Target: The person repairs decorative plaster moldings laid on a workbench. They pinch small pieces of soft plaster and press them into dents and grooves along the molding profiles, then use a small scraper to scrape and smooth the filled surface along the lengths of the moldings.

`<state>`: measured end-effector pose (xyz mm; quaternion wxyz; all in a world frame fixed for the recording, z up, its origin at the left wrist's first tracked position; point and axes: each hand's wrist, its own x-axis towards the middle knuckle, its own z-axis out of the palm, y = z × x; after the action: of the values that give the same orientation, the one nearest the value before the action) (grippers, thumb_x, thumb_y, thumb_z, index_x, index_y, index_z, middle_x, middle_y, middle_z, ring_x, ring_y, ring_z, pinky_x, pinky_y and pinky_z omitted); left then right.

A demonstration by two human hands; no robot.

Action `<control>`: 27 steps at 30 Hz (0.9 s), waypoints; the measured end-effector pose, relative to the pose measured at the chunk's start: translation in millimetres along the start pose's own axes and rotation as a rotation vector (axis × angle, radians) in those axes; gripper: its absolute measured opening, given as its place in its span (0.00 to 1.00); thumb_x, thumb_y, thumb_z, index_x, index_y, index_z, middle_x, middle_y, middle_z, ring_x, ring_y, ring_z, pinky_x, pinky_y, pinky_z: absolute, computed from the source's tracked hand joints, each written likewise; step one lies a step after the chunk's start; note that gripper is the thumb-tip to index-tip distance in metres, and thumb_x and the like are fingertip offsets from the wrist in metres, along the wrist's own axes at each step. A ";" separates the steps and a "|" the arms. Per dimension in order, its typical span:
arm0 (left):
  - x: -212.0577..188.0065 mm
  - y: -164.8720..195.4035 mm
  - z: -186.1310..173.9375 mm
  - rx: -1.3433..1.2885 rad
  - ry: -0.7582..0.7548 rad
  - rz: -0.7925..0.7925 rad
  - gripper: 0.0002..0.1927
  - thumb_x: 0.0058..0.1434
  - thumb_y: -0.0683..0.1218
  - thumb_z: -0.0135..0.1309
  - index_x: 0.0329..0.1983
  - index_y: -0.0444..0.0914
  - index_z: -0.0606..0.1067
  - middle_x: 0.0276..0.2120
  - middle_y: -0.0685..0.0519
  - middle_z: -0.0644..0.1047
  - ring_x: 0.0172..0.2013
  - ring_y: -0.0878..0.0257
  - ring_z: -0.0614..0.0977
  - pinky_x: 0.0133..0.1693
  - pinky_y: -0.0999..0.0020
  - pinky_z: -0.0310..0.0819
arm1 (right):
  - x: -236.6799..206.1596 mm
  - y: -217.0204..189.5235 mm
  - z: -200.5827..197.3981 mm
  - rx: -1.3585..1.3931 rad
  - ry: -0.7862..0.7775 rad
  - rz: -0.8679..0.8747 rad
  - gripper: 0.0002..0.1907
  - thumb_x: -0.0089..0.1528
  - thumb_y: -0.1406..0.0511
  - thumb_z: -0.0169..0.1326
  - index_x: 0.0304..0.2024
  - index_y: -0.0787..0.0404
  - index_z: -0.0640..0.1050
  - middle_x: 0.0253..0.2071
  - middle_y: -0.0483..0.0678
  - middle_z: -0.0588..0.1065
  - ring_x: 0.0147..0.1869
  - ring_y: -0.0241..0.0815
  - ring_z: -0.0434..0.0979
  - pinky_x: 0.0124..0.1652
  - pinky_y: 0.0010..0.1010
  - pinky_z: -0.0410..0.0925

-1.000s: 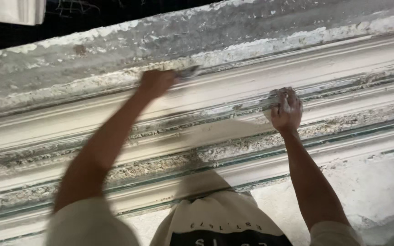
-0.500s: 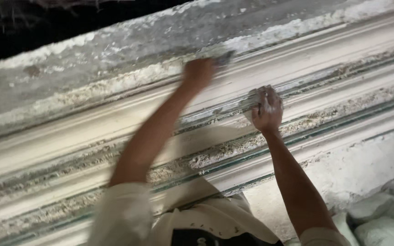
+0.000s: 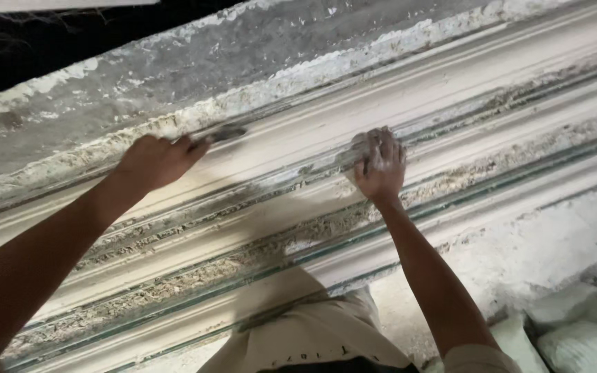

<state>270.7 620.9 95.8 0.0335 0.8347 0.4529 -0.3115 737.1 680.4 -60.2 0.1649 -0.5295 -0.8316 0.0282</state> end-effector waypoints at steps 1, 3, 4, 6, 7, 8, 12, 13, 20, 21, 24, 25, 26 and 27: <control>2.5 -2.1 -2.1 -0.040 -0.029 -0.011 0.33 0.71 0.47 0.38 0.80 0.47 0.51 0.59 0.43 0.73 0.22 0.63 0.80 0.16 0.70 0.74 | 0.6 -1.2 0.8 -0.007 -0.022 0.025 0.31 0.65 0.56 0.45 0.71 0.57 0.66 0.72 0.58 0.65 0.77 0.61 0.61 0.70 0.59 0.54; 34.9 12.2 -19.6 -0.132 -0.088 -0.024 0.33 0.71 0.49 0.36 0.79 0.47 0.50 0.66 0.39 0.67 0.20 0.60 0.82 0.12 0.70 0.77 | 2.8 -1.9 -1.0 -0.058 -0.076 0.026 0.32 0.65 0.54 0.47 0.70 0.59 0.67 0.72 0.63 0.63 0.76 0.62 0.60 0.69 0.61 0.54; 74.4 25.5 -36.0 -0.140 -0.094 -0.007 0.26 0.76 0.50 0.37 0.77 0.45 0.57 0.48 0.45 0.79 0.28 0.59 0.80 0.21 0.63 0.79 | 4.1 -1.9 -3.3 -0.084 -0.108 0.026 0.33 0.65 0.53 0.47 0.70 0.61 0.67 0.71 0.66 0.62 0.76 0.63 0.59 0.69 0.62 0.53; 177.6 68.4 -86.9 -0.228 0.214 0.031 0.11 0.70 0.50 0.47 0.41 0.43 0.79 0.35 0.50 0.81 0.35 0.56 0.82 0.30 0.51 0.76 | 6.3 -1.6 -9.8 -0.037 -0.110 0.010 0.35 0.61 0.56 0.50 0.69 0.62 0.67 0.71 0.65 0.62 0.76 0.64 0.59 0.67 0.64 0.53; 226.0 90.0 -116.3 -0.286 0.674 0.019 0.07 0.61 0.47 0.52 0.39 0.44 0.79 0.25 0.51 0.80 0.27 0.55 0.83 0.26 0.51 0.74 | 8.0 -1.8 -12.4 -0.013 -0.102 0.002 0.36 0.59 0.57 0.51 0.69 0.62 0.67 0.71 0.64 0.62 0.75 0.65 0.59 0.67 0.64 0.53; 276.3 111.1 -149.2 -0.340 0.830 0.030 0.05 0.58 0.47 0.54 0.29 0.43 0.79 0.26 0.52 0.80 0.28 0.53 0.83 0.27 0.51 0.75 | 7.7 -1.2 -15.4 0.070 -0.083 -0.013 0.36 0.59 0.58 0.52 0.69 0.62 0.66 0.70 0.64 0.63 0.75 0.64 0.59 0.67 0.64 0.53; 367.4 144.8 -234.5 -0.234 0.659 -0.037 0.11 0.68 0.47 0.51 0.34 0.45 0.83 0.28 0.51 0.80 0.31 0.54 0.83 0.30 0.53 0.76 | 8.8 7.9 -11.1 0.255 0.012 -0.087 0.33 0.60 0.62 0.55 0.67 0.61 0.65 0.69 0.61 0.64 0.77 0.63 0.59 0.70 0.61 0.54; 369.3 140.1 -231.6 -0.341 0.705 -0.020 0.09 0.66 0.48 0.51 0.40 0.50 0.83 0.27 0.49 0.80 0.29 0.51 0.82 0.29 0.51 0.76 | 4.0 18.5 -11.6 0.264 0.016 -0.098 0.31 0.62 0.62 0.56 0.67 0.61 0.65 0.70 0.60 0.65 0.77 0.62 0.60 0.71 0.59 0.55; 141.3 45.5 -111.2 -0.659 0.155 -0.358 0.22 0.72 0.62 0.44 0.69 0.67 0.66 0.51 0.60 0.81 0.19 0.58 0.77 0.27 0.60 0.81 | 49.6 234.6 -45.2 -0.158 0.072 -0.396 0.42 0.74 0.44 0.47 0.75 0.70 0.58 0.74 0.68 0.62 0.77 0.61 0.60 0.72 0.53 0.56; 117.7 37.7 -105.2 -0.119 0.539 -0.183 0.17 0.78 0.62 0.38 0.68 0.68 0.67 0.52 0.60 0.84 0.33 0.62 0.85 0.37 0.54 0.81 | 52.2 261.8 -53.4 -0.050 0.097 -0.254 0.35 0.75 0.48 0.43 0.73 0.68 0.62 0.72 0.66 0.63 0.76 0.61 0.61 0.72 0.56 0.56; 114.9 43.5 -109.7 -0.603 -0.185 -0.620 0.25 0.74 0.67 0.31 0.73 0.71 0.64 0.43 0.52 0.84 0.35 0.55 0.87 0.43 0.55 0.85 | 60.4 294.4 -64.1 0.028 0.130 -0.155 0.26 0.71 0.57 0.40 0.67 0.63 0.72 0.68 0.62 0.68 0.73 0.63 0.63 0.68 0.61 0.57; 135.0 47.7 -116.9 -0.559 -0.123 -0.604 0.26 0.72 0.71 0.33 0.71 0.69 0.65 0.44 0.53 0.84 0.39 0.54 0.85 0.46 0.51 0.81 | 62.3 296.7 -64.6 0.016 0.135 -0.176 0.26 0.69 0.59 0.40 0.65 0.61 0.75 0.67 0.61 0.70 0.72 0.64 0.64 0.66 0.61 0.58; 159.0 48.5 -124.3 -0.513 -0.065 -0.581 0.28 0.69 0.74 0.36 0.69 0.68 0.65 0.45 0.54 0.83 0.44 0.53 0.83 0.49 0.47 0.76 | 63.3 291.4 -63.2 0.036 0.150 -0.169 0.26 0.68 0.59 0.41 0.64 0.63 0.74 0.66 0.62 0.70 0.72 0.65 0.65 0.65 0.61 0.59; 183.8 48.7 -131.3 -0.440 -0.035 -0.517 0.26 0.72 0.71 0.37 0.70 0.65 0.66 0.45 0.54 0.83 0.41 0.54 0.84 0.46 0.47 0.78 | 62.2 289.7 -62.3 0.047 0.154 -0.164 0.26 0.68 0.60 0.43 0.64 0.65 0.74 0.65 0.62 0.70 0.71 0.65 0.66 0.65 0.61 0.59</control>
<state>445.6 771.8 89.1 0.1406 0.6593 0.7054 -0.2189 984.6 854.5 -50.4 0.2425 -0.4563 -0.8561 -0.0069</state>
